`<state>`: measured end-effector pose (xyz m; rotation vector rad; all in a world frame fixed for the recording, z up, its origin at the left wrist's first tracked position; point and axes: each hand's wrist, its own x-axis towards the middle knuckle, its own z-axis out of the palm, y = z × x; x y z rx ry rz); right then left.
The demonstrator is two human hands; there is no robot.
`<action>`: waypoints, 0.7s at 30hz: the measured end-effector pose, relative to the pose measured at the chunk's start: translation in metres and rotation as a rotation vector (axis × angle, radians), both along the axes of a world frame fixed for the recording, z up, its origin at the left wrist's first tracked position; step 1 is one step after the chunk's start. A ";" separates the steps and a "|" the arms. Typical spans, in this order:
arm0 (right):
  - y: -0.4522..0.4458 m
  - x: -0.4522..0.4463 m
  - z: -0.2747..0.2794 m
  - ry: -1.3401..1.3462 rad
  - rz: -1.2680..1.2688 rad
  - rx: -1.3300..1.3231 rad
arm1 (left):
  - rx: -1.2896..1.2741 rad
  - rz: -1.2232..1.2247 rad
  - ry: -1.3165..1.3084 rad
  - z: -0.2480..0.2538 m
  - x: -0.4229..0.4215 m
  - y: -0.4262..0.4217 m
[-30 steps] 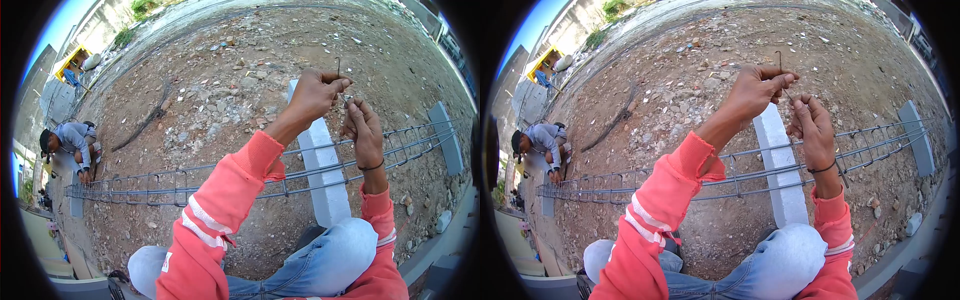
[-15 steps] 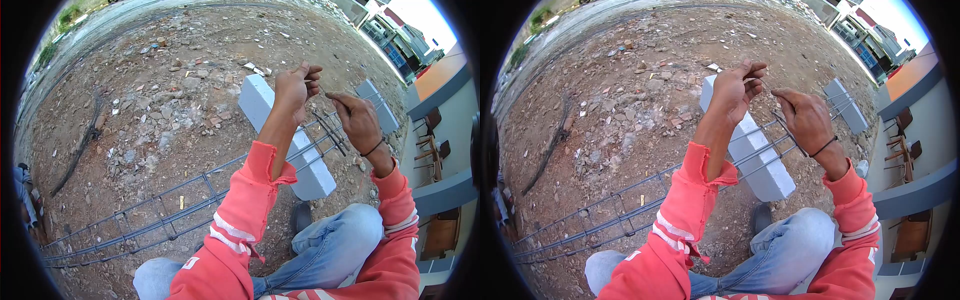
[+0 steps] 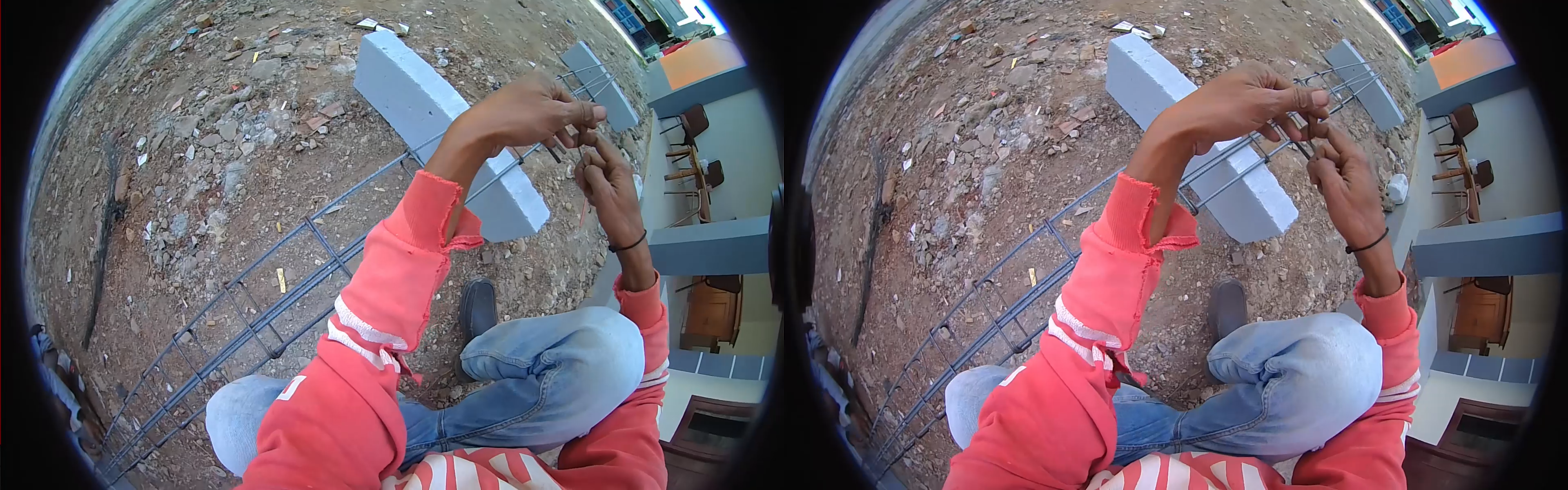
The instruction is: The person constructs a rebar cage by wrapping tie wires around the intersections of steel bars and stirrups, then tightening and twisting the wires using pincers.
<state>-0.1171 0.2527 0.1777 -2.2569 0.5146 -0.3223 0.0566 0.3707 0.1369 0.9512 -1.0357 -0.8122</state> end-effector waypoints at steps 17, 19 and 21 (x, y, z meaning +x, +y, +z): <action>0.035 -0.013 -0.255 -0.170 0.049 0.486 | 1.050 0.619 -0.649 -0.127 -0.068 0.066; 0.036 -0.012 -0.262 -0.198 0.062 0.526 | 1.014 0.681 -0.559 -0.136 -0.084 0.064; 0.036 -0.011 -0.266 -0.225 0.083 0.558 | 0.970 0.753 -0.465 -0.141 -0.096 0.062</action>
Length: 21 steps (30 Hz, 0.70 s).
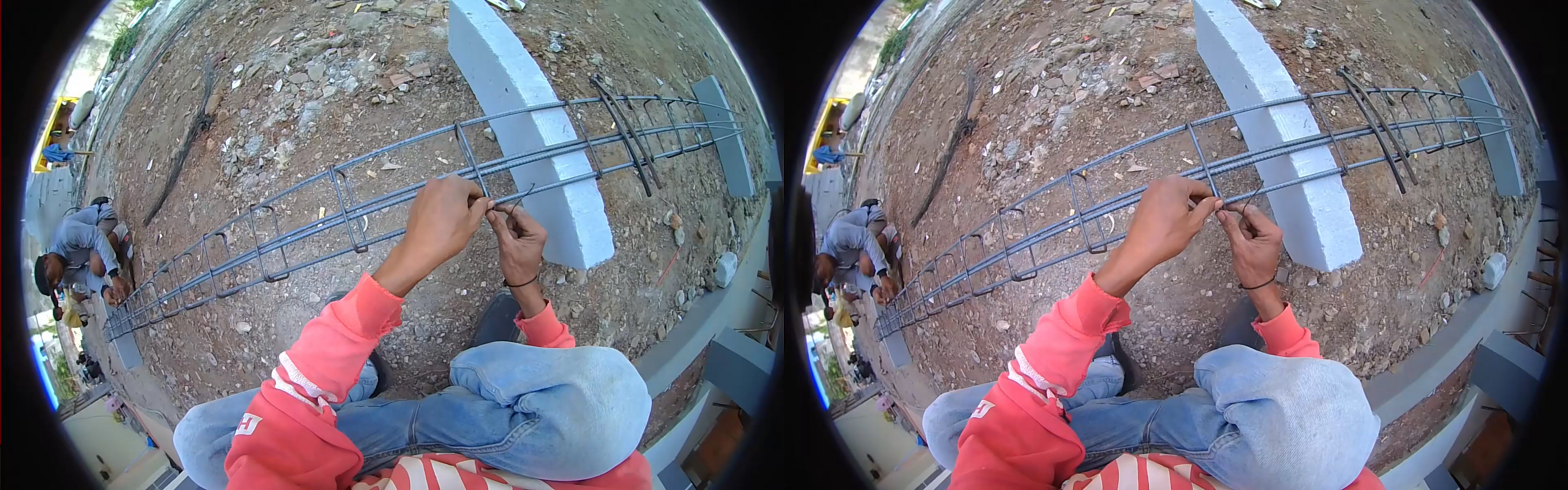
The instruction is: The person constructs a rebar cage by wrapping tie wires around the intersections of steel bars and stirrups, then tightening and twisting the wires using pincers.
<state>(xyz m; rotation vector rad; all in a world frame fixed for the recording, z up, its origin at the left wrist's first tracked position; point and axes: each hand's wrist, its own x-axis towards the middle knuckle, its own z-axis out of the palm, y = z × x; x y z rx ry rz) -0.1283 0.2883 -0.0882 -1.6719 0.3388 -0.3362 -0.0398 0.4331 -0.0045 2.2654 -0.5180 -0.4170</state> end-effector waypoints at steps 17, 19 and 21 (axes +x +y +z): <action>-0.015 -0.069 0.001 0.227 0.245 -0.224 | -0.110 0.330 0.189 0.002 -0.013 -0.004; -0.016 -0.059 0.010 0.312 0.277 -0.297 | -0.118 0.343 0.129 -0.003 -0.017 -0.004; -0.015 -0.038 0.012 0.209 0.364 -0.536 | -0.123 0.358 0.070 -0.006 -0.021 -0.005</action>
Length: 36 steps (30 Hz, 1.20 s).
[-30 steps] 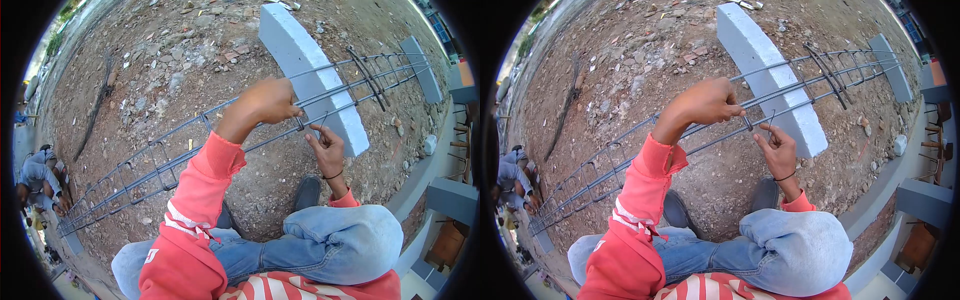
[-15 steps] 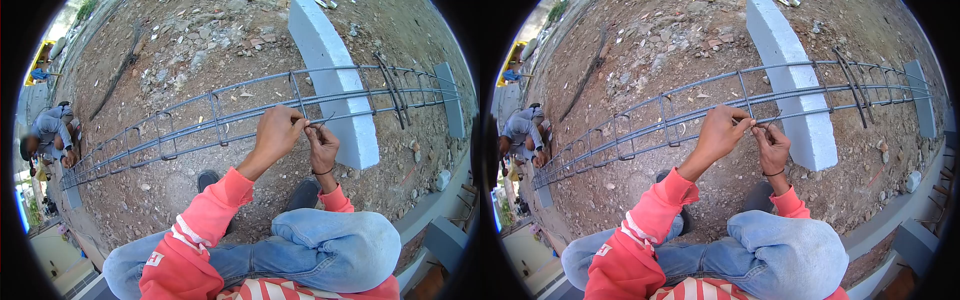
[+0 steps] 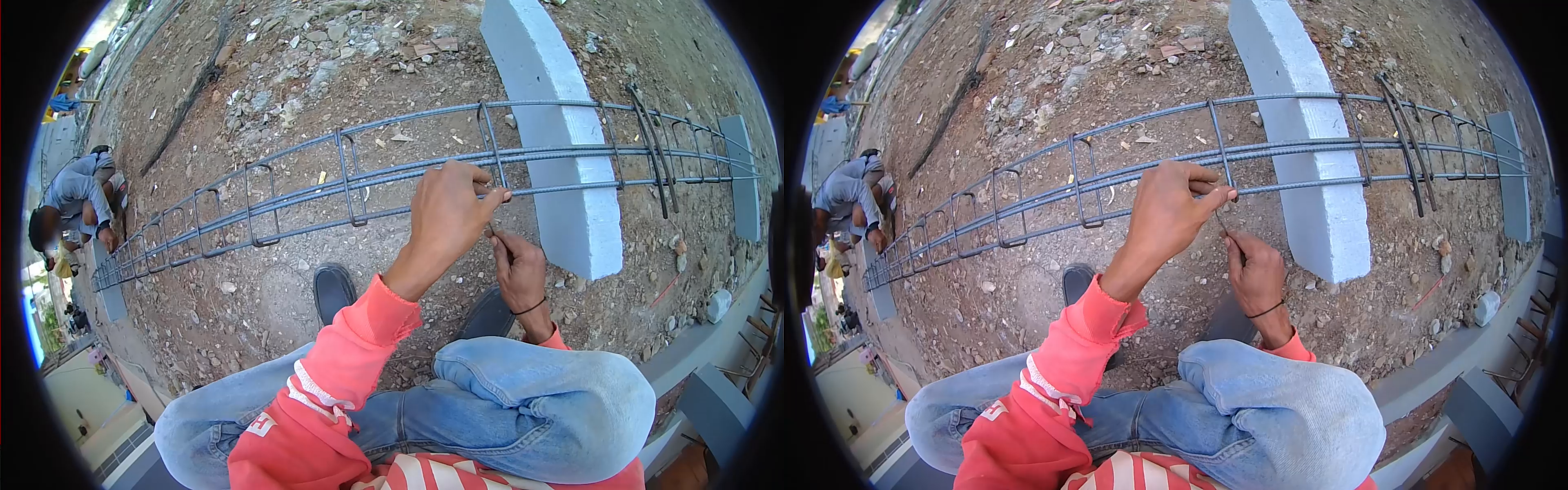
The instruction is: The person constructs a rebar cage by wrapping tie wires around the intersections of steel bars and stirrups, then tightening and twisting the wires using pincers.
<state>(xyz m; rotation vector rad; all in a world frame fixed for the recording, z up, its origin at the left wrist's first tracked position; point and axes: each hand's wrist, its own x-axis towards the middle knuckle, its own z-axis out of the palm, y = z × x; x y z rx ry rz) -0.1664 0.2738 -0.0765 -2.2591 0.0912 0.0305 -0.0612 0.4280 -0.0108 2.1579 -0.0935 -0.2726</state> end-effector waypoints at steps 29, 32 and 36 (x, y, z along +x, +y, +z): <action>0.010 0.042 0.048 -0.291 -0.068 -0.209 | -0.113 0.255 -0.045 0.003 -0.019 -0.016; 0.008 0.043 0.044 -0.304 -0.063 -0.177 | -0.113 0.263 -0.045 0.002 -0.019 -0.016; 0.007 0.042 0.047 -0.329 -0.030 -0.227 | -0.136 0.246 -0.065 0.003 -0.019 -0.014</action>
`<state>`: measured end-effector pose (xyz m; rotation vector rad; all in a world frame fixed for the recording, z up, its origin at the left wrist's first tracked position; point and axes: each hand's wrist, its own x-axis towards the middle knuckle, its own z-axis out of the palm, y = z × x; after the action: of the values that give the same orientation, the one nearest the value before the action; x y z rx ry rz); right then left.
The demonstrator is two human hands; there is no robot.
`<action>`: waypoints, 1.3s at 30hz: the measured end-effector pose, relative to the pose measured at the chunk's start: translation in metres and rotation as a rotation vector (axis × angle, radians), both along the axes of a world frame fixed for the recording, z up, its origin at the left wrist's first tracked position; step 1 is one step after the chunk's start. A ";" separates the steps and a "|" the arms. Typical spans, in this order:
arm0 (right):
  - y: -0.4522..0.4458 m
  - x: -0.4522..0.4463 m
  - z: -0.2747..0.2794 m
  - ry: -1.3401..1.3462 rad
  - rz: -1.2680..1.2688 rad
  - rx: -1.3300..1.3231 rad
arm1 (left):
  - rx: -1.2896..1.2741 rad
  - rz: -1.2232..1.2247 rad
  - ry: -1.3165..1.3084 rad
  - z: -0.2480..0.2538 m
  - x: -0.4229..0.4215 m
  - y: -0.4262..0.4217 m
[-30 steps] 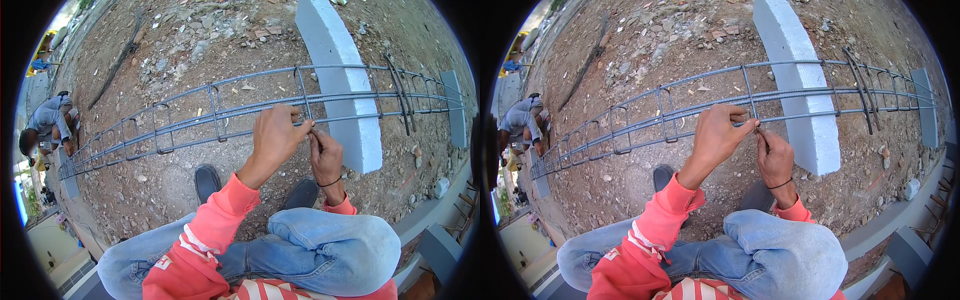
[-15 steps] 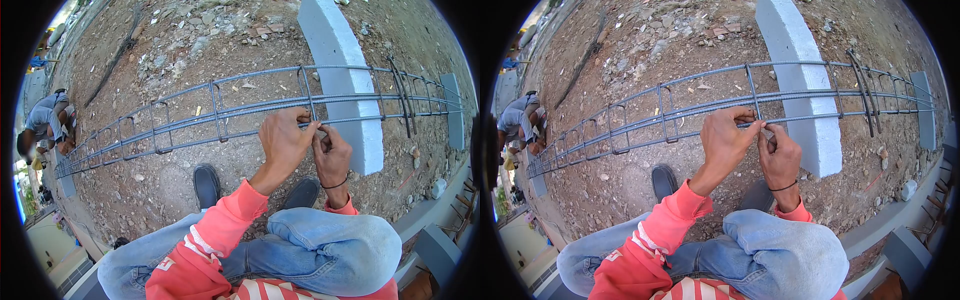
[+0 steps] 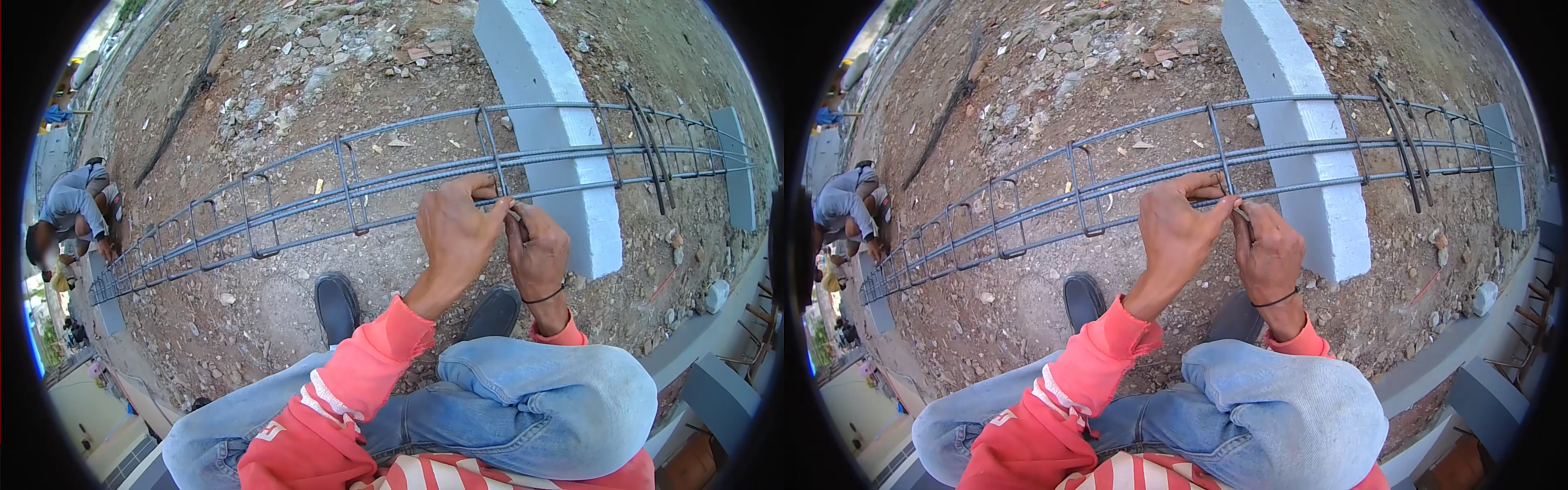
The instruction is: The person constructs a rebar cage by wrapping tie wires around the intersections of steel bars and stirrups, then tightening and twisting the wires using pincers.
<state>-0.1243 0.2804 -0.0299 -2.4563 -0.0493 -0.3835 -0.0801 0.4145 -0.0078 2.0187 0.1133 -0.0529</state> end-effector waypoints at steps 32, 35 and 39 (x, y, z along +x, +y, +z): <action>-0.031 0.017 0.066 0.160 0.149 -0.150 | 0.130 -0.008 -0.365 -0.012 -0.006 -0.011; -0.038 0.044 0.062 0.105 0.194 -0.162 | 0.149 -0.026 -0.367 -0.010 -0.005 -0.010; -0.038 0.056 0.051 0.069 0.205 -0.105 | 0.104 -0.094 -0.358 -0.012 0.000 -0.002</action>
<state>-0.0682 0.2420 0.0214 -2.5360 -0.2957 -0.2108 -0.0797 0.4130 -0.0203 2.1032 -0.2104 0.2590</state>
